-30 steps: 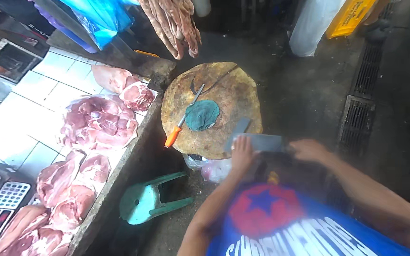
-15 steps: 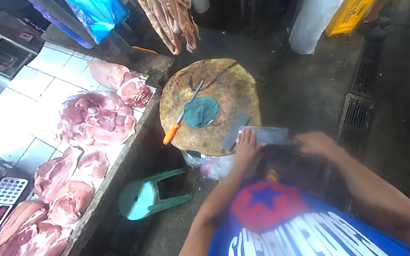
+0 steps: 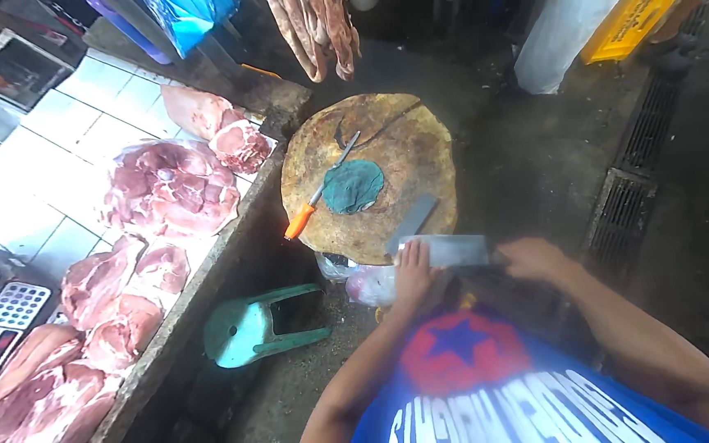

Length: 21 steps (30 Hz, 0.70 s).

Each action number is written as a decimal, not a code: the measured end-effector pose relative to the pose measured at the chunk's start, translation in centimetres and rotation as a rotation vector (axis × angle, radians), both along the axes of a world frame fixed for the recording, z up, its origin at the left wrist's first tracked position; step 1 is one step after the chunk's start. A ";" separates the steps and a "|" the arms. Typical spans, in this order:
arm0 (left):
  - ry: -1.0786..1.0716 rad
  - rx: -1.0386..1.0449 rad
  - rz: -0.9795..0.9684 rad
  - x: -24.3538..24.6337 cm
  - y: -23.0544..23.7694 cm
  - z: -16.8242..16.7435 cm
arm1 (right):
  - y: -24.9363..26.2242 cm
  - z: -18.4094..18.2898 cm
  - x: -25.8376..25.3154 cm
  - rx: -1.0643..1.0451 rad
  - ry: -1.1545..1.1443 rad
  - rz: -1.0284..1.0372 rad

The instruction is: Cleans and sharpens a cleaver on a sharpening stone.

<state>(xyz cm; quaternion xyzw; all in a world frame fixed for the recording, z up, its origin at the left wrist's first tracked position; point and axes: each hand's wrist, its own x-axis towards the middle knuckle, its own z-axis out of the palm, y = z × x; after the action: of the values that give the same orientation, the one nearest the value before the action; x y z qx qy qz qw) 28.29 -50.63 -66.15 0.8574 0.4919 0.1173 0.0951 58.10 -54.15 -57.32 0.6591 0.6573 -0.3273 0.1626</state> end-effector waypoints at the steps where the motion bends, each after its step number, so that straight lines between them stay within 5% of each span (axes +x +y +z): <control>1: 0.017 0.002 0.035 -1.5 -0.9 0.3 | 0.2 0.0 -1.1 -0.021 0.032 0.042; 4: 0.057 0.007 0.059 -3.6 -2.1 1.4 | 0.1 -0.1 -2.4 -0.047 0.090 0.082; 10: -0.033 -0.016 -0.162 1.2 2.3 0.1 | -3.2 0.9 -0.3 -0.007 -0.016 -0.142; 16: -0.014 -0.009 -0.024 -3.8 -0.9 0.2 | -2.1 0.7 -3.4 -0.058 0.057 -0.020; 21: -0.023 -0.040 -0.176 0.6 2.6 0.0 | -3.3 0.7 -1.3 -0.040 -0.024 -0.165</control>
<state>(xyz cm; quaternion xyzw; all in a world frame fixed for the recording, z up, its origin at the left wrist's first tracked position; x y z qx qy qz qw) 28.88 -47.99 -66.13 0.8940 0.4157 0.1082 0.1277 56.78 -57.48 -56.61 0.7116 0.5920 -0.3447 0.1559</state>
